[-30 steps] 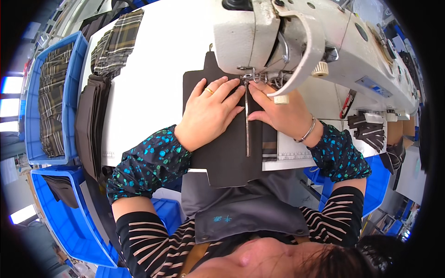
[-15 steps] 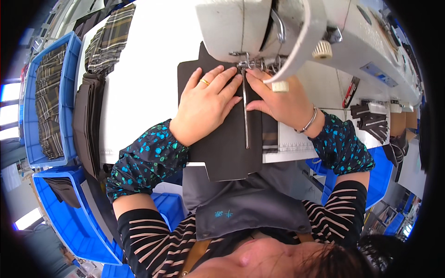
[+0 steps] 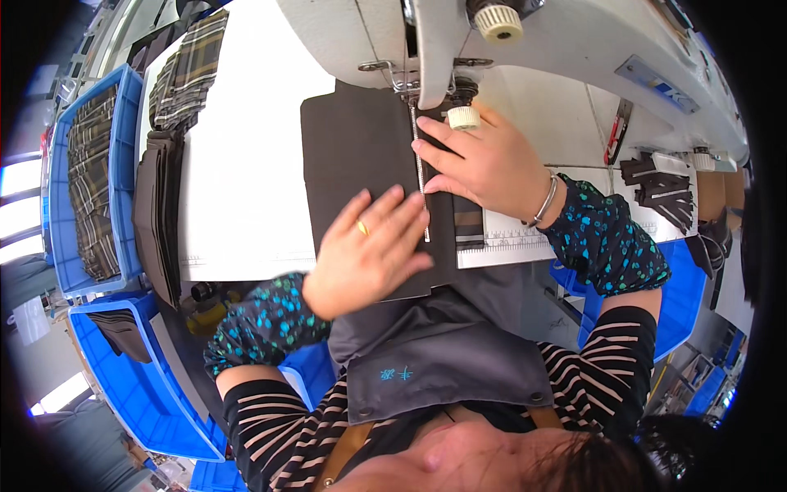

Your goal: The person sews a zipper onto a black fabric panel using an industrial sewing machine. They align the zipper with the fabric edge, guide the material under the needle, and stitch along the zipper teeth. The person repeats this process for multiple fabric pieces, handling them one at a time.

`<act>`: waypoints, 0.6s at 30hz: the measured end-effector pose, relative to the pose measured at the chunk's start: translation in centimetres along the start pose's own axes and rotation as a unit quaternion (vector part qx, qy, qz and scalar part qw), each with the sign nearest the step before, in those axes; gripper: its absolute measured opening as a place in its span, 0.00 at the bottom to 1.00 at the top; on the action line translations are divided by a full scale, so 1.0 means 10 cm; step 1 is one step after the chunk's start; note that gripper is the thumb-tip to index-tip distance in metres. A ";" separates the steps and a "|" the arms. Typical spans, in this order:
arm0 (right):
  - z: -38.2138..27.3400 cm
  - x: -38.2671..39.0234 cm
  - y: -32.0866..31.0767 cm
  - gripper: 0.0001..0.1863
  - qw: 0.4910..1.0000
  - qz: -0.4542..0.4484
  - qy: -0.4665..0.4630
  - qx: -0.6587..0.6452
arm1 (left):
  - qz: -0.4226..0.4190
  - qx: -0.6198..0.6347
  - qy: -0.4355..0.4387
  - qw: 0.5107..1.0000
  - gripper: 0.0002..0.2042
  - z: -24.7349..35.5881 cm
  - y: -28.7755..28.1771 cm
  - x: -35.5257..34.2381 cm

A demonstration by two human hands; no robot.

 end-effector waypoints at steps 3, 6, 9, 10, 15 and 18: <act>-0.06 0.02 0.02 0.25 1.000 0.000 -0.008 -0.014 | 0.010 -0.049 -0.002 0.999 0.31 0.28 -0.04 0.22; -0.09 0.03 0.02 0.25 1.000 0.001 -0.007 -0.011 | 0.040 -0.093 0.024 0.995 0.21 0.33 -0.07 0.26; -0.12 0.01 0.03 0.25 1.000 0.000 -0.008 -0.006 | 0.066 -0.077 0.029 0.994 0.14 0.32 -0.17 0.24; -0.13 0.01 0.03 0.25 1.000 0.000 -0.010 -0.004 | 0.066 -0.074 0.028 0.995 0.14 0.32 -0.17 0.25; -0.12 0.01 0.02 0.25 1.000 0.000 -0.010 -0.004 | 0.070 -0.077 0.029 0.994 0.14 0.31 -0.17 0.25; -0.12 0.00 0.03 0.25 1.000 -0.001 -0.010 -0.002 | 0.070 -0.077 0.028 0.994 0.14 0.30 -0.19 0.24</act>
Point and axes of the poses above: each hand's wrist, its own x-axis away from the middle knuckle, its own y-axis out of the palm, z = x × y, the point moved 8 cm from there along -x, towards the middle knuckle, and after that the axes turned 12 degrees about -x, right-handed, at the moved point
